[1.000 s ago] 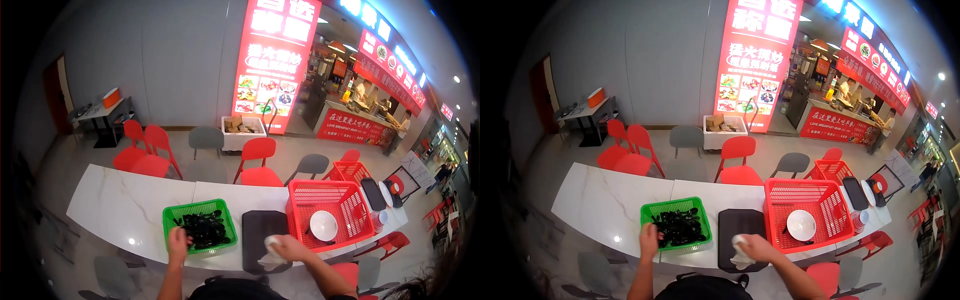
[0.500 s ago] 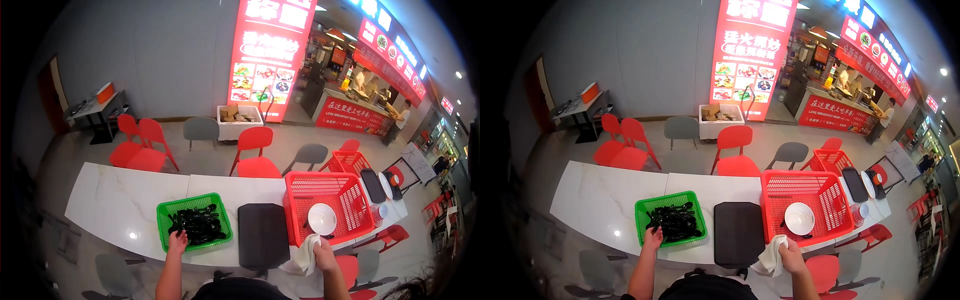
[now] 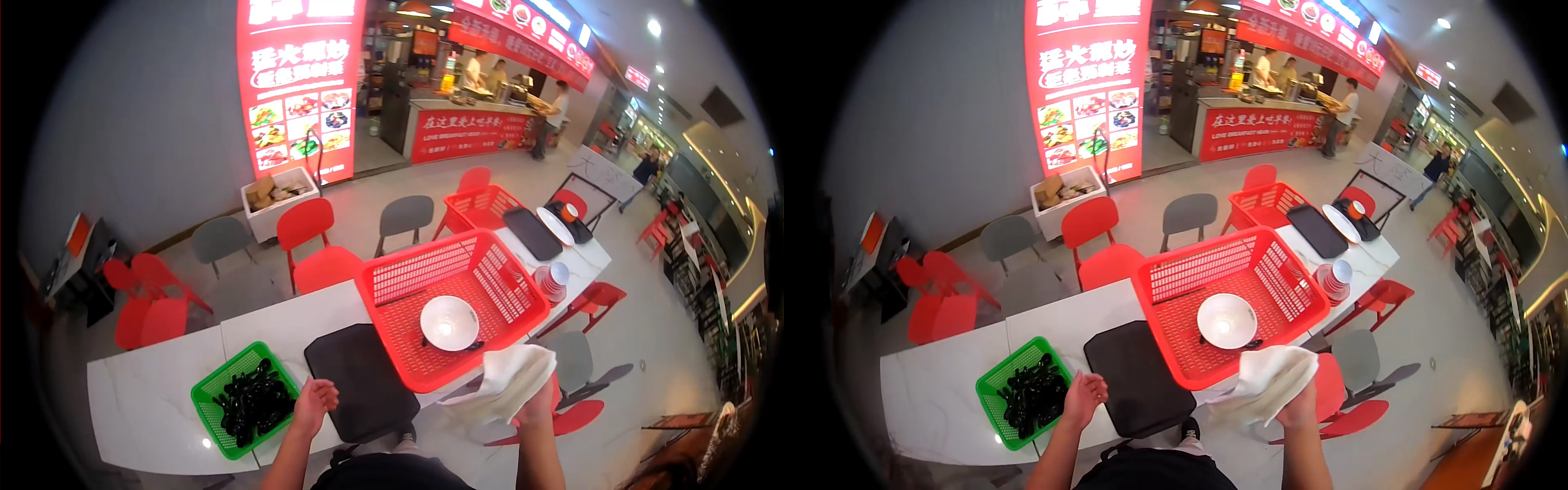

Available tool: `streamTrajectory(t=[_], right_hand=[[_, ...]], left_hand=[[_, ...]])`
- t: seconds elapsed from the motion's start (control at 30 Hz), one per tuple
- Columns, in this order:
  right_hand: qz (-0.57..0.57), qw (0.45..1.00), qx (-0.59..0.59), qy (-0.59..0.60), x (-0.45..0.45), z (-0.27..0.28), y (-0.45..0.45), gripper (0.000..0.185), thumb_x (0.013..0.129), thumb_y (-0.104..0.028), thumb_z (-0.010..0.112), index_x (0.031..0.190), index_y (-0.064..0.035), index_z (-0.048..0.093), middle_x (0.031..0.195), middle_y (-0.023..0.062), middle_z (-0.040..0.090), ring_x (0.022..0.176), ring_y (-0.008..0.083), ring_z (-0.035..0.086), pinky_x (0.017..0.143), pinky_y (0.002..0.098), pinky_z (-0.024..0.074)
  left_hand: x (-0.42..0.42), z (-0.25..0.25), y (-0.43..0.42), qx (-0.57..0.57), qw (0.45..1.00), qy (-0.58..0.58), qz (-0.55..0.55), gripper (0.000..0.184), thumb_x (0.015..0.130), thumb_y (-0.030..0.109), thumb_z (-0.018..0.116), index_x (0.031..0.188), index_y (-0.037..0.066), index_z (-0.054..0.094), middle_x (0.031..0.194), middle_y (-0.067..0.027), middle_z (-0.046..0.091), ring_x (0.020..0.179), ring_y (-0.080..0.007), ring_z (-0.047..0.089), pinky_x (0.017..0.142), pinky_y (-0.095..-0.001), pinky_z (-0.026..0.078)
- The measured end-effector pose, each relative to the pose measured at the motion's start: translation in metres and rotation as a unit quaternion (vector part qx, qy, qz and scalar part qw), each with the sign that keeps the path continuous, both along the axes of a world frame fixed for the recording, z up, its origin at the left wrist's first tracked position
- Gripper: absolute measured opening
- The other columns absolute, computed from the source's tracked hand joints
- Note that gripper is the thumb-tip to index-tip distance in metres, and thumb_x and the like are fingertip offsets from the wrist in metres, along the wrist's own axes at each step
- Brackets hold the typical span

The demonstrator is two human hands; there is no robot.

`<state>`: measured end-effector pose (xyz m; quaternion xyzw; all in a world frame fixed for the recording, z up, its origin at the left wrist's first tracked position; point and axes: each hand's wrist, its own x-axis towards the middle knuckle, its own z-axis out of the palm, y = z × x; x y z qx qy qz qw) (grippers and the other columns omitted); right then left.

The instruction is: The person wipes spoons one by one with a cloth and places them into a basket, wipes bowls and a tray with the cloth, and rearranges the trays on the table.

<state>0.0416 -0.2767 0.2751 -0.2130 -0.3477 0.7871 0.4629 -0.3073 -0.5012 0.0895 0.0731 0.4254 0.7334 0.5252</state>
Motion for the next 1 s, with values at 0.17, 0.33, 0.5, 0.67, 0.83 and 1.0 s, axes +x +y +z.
streamTrajectory(t=[0.17, 0.33, 0.5, 0.67, 0.83, 1.0], right_hand=[[-0.082, 0.996, 0.017, 0.014, 0.073, 0.001, 0.032, 0.057, 0.102, -0.054, 0.042, 0.127, -0.0059, 0.058, 0.122, 0.0122, 0.066, 0.111, 0.0294, 0.064, 0.096, 0.0444, 0.0527], [-0.205, 0.978, 0.03, -0.037, 0.135, -0.026, 0.043, 0.055, 0.103, -0.052, 0.04, 0.124, -0.0056, 0.06, 0.115, 0.0119, 0.067, 0.105, 0.029, 0.066, 0.091, 0.043, 0.0541], [-0.282, 0.959, -0.012, -0.027, 0.206, -0.065, 0.036, 0.064, 0.102, -0.058, 0.037, 0.129, -0.0042, 0.057, 0.122, 0.0131, 0.065, 0.113, 0.031, 0.063, 0.096, 0.0454, 0.0518], [-0.385, 0.922, -0.044, -0.019, 0.26, -0.078, 0.03, 0.063, 0.103, -0.057, 0.035, 0.126, -0.0033, 0.058, 0.12, 0.015, 0.066, 0.109, 0.0321, 0.064, 0.094, 0.0461, 0.0527], [-0.359, 0.932, 0.001, -0.058, 0.282, -0.073, 0.033, 0.058, 0.104, -0.054, 0.034, 0.122, -0.0043, 0.059, 0.117, 0.0139, 0.067, 0.106, 0.0309, 0.065, 0.094, 0.0445, 0.0524], [-0.371, 0.925, -0.034, -0.068, 0.265, -0.065, 0.046, 0.057, 0.105, -0.052, 0.032, 0.123, -0.0041, 0.059, 0.116, 0.0135, 0.067, 0.107, 0.03, 0.065, 0.093, 0.0443, 0.0527]], left_hand=[[0.023, 0.041, 0.138, -0.049, 0.977, 0.164, -0.127, 0.033, 0.105, 0.034, 0.047, 0.114, 0.004, 0.058, 0.103, -0.01, 0.067, 0.086, -0.0189, 0.064, 0.078, -0.0346, 0.053], [0.044, -0.056, 0.282, -0.208, 0.947, 0.139, -0.202, 0.039, 0.1, 0.036, 0.056, 0.118, 0.001, 0.054, 0.115, -0.0146, 0.062, 0.097, -0.0222, 0.063, 0.082, -0.0381, 0.055], [0.091, -0.111, 0.377, -0.415, 0.877, 0.009, -0.245, 0.073, 0.097, 0.035, 0.055, 0.153, 0.001, 0.023, 0.142, -0.0254, 0.048, 0.138, -0.0428, 0.04, 0.111, -0.0564, 0.038], [0.127, -0.146, 0.418, -0.256, 0.949, -0.033, -0.18, 0.061, 0.097, 0.03, 0.053, 0.148, 0.005, 0.033, 0.141, -0.0222, 0.05, 0.132, -0.0408, 0.048, 0.108, -0.0546, 0.042], [0.124, -0.192, 0.438, -0.22, 0.934, 0.118, -0.254, 0.052, 0.092, 0.027, 0.056, 0.137, 0.001, 0.047, 0.124, -0.0188, 0.061, 0.108, -0.0363, 0.063, 0.094, -0.0435, 0.053], [0.152, -0.179, 0.42, -0.135, 0.577, 0.724, -0.352, 0.046, 0.086, 0.033, 0.067, 0.12, 0.003, 0.063, 0.111, -0.0181, 0.069, 0.106, -0.034, 0.066, 0.09, -0.0453, 0.054]])
